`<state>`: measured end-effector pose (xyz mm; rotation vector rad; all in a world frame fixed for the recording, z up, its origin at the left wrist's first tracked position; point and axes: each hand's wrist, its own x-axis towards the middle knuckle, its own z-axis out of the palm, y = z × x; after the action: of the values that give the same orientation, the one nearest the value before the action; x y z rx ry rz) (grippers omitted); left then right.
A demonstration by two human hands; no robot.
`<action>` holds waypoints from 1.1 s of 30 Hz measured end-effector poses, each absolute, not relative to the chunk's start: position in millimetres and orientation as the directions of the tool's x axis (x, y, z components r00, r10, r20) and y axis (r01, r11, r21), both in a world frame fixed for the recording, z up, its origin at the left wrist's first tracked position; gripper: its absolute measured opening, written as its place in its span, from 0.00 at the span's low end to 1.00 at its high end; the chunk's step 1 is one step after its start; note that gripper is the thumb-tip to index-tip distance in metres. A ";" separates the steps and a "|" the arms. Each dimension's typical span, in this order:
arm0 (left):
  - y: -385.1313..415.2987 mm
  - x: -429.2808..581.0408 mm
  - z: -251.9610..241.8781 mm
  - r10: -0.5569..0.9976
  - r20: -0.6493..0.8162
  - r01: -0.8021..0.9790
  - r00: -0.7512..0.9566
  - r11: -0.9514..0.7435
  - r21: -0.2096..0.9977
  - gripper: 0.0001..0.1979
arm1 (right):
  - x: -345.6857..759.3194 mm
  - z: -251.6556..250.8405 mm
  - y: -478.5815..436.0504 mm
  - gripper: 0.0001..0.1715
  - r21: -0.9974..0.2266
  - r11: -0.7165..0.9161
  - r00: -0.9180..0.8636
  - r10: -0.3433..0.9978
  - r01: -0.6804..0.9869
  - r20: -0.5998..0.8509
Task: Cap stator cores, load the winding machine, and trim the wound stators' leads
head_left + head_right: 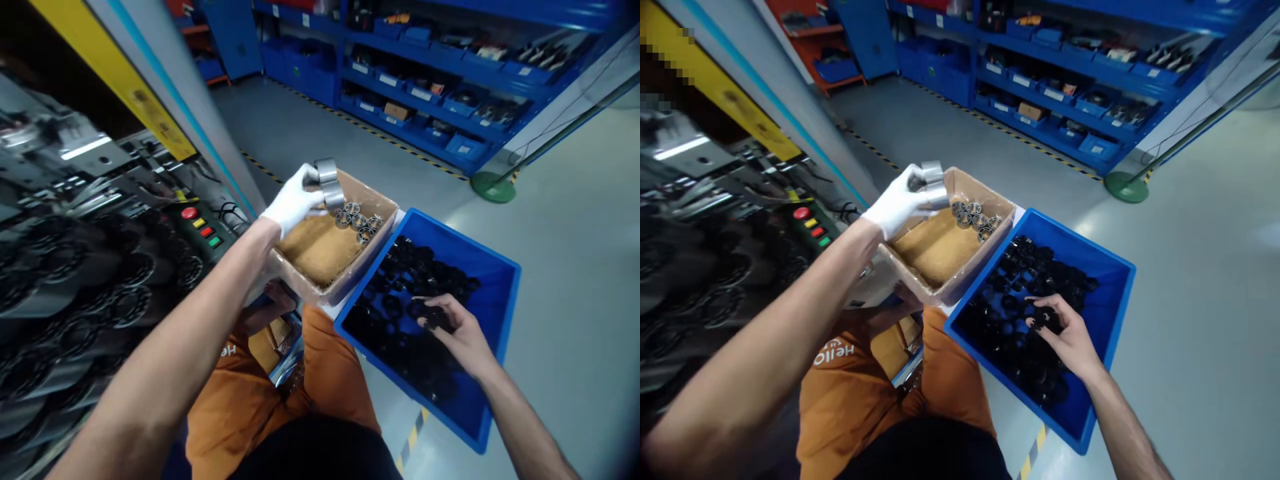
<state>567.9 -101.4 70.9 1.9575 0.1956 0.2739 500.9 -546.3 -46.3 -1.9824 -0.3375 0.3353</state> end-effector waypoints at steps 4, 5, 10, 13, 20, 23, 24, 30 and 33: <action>-140.5 434.0 83.2 0.037 -0.165 0.139 0.986 0.378 0.915 0.25 | 467.3 -31.5 -518.5 0.27 -0.937 -0.328 0.937 0.348 0.119 -0.003; -151.2 402.7 80.8 -0.004 -0.209 0.183 0.978 0.496 0.848 0.24 | 454.5 -24.6 -507.2 0.27 -0.941 -0.313 0.937 0.350 0.125 0.008; -192.2 288.5 51.4 0.107 -0.348 0.144 0.931 0.770 0.622 0.30 | 383.7 27.5 -428.3 0.22 -0.960 -0.032 0.848 0.478 0.278 0.230; -196.0 248.3 44.7 0.245 -0.365 0.047 0.898 0.771 0.635 0.30 | 353.3 54.8 -380.0 0.17 -0.894 0.068 0.718 0.569 0.444 0.400; -176.2 201.5 58.6 0.465 -0.287 -0.056 0.837 0.596 0.801 0.25 | 332.5 74.5 -328.6 0.40 -0.774 -0.011 0.520 0.747 0.633 0.414; -171.5 193.5 55.9 0.477 -0.259 -0.063 0.840 0.559 0.827 0.25 | 331.3 79.7 -322.4 0.33 -0.771 -0.033 0.499 0.780 0.636 0.377; -170.8 191.8 54.4 0.477 -0.258 -0.066 0.840 0.563 0.824 0.25 | 330.3 81.0 -320.9 0.33 -0.777 -0.042 0.504 0.782 0.628 0.365; -171.2 186.8 47.3 0.477 -0.289 -0.049 0.830 0.578 0.814 0.23 | 321.1 79.3 -314.0 0.34 -0.810 -0.130 0.600 0.740 0.572 0.305; -170.1 184.9 45.6 0.478 -0.283 -0.021 0.831 0.536 0.844 0.22 | 320.4 77.4 -312.5 0.33 -0.822 -0.148 0.605 0.749 0.550 0.270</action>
<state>184.9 -170.1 45.6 0.9679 0.5271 0.3141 320.4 -312.5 77.4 -1.8244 -1.0515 0.2469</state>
